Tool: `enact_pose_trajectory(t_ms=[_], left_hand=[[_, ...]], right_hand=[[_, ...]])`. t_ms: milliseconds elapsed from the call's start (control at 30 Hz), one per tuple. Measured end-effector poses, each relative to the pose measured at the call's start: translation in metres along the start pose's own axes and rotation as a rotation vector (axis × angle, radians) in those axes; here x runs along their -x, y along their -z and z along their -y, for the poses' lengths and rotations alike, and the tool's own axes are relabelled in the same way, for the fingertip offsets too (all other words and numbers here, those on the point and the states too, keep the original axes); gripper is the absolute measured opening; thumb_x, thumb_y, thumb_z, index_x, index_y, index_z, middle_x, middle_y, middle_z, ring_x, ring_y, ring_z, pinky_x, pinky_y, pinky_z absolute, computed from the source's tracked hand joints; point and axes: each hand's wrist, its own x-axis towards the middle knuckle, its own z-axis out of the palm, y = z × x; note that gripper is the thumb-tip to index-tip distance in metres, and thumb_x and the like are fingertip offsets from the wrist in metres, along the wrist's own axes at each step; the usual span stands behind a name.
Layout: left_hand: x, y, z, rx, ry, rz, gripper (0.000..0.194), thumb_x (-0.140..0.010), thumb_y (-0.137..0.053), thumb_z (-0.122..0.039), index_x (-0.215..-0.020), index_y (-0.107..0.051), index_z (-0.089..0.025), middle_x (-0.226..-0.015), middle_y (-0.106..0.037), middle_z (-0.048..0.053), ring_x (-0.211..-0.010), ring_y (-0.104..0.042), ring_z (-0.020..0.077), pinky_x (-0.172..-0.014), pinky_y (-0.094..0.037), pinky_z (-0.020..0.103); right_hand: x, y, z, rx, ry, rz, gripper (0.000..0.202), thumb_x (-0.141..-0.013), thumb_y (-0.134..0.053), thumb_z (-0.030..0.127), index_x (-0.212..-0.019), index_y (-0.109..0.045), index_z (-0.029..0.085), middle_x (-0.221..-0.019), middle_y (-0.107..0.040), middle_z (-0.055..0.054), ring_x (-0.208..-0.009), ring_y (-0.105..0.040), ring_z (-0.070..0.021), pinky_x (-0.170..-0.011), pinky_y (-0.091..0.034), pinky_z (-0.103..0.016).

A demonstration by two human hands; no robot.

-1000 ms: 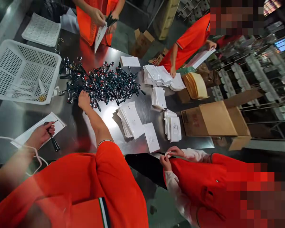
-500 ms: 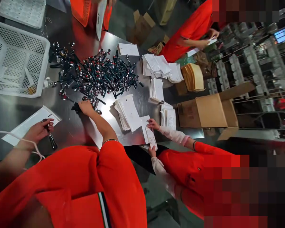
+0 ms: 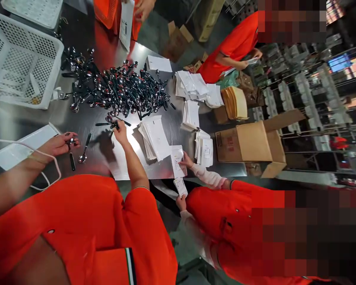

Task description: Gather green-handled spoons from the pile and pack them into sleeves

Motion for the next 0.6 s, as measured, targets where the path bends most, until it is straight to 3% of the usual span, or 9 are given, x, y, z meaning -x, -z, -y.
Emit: enact_pose_trajectory(t_ms=[100, 233, 433, 600], left_hand=[[0.004, -0.008, -0.001, 0.018, 0.057, -0.017, 0.016, -0.110, -0.071, -0.014, -0.098, -0.062, -0.019, -0.080, -0.065, 0.004, -0.074, -0.072, 0.0191, -0.072, -0.068, 0.034], [0.007, -0.019, -0.004, 0.048, 0.065, -0.005, 0.015, -0.112, -0.068, -0.016, -0.099, -0.061, -0.020, -0.083, -0.066, 0.005, -0.082, -0.076, 0.0207, -0.078, -0.068, 0.036], [0.007, -0.021, -0.003, 0.062, 0.035, -0.019, 0.017, -0.111, -0.070, -0.014, -0.099, -0.060, -0.020, -0.083, -0.066, 0.005, -0.084, -0.076, 0.0211, -0.081, -0.068, 0.038], [0.005, -0.016, -0.002, 0.047, 0.011, 0.001, 0.019, -0.108, -0.075, -0.013, -0.098, -0.061, -0.020, -0.085, -0.066, 0.005, -0.083, -0.073, 0.0208, -0.084, -0.066, 0.040]], right_hand=[[-0.007, 0.007, -0.003, -0.411, -0.114, -0.271, 0.018, -0.098, -0.069, 0.036, -0.106, -0.065, 0.021, -0.107, -0.076, -0.008, -0.094, -0.068, -0.0192, -0.088, -0.062, -0.032], [-0.010, 0.007, -0.003, -0.635, -0.206, -0.423, 0.023, -0.096, -0.071, 0.043, -0.101, -0.059, 0.024, -0.106, -0.075, -0.010, -0.093, -0.069, -0.0195, -0.076, -0.061, -0.030], [-0.005, -0.002, -0.002, -0.615, -0.243, -0.443, 0.020, -0.101, -0.067, 0.039, -0.097, -0.058, 0.022, -0.101, -0.074, -0.007, -0.087, -0.064, -0.0132, -0.071, -0.053, -0.022], [-0.003, 0.010, -0.004, -0.515, -0.152, -0.430, 0.019, -0.096, -0.070, 0.039, -0.096, -0.061, 0.022, -0.104, -0.075, -0.006, -0.094, -0.068, -0.0160, -0.087, -0.060, -0.028]])
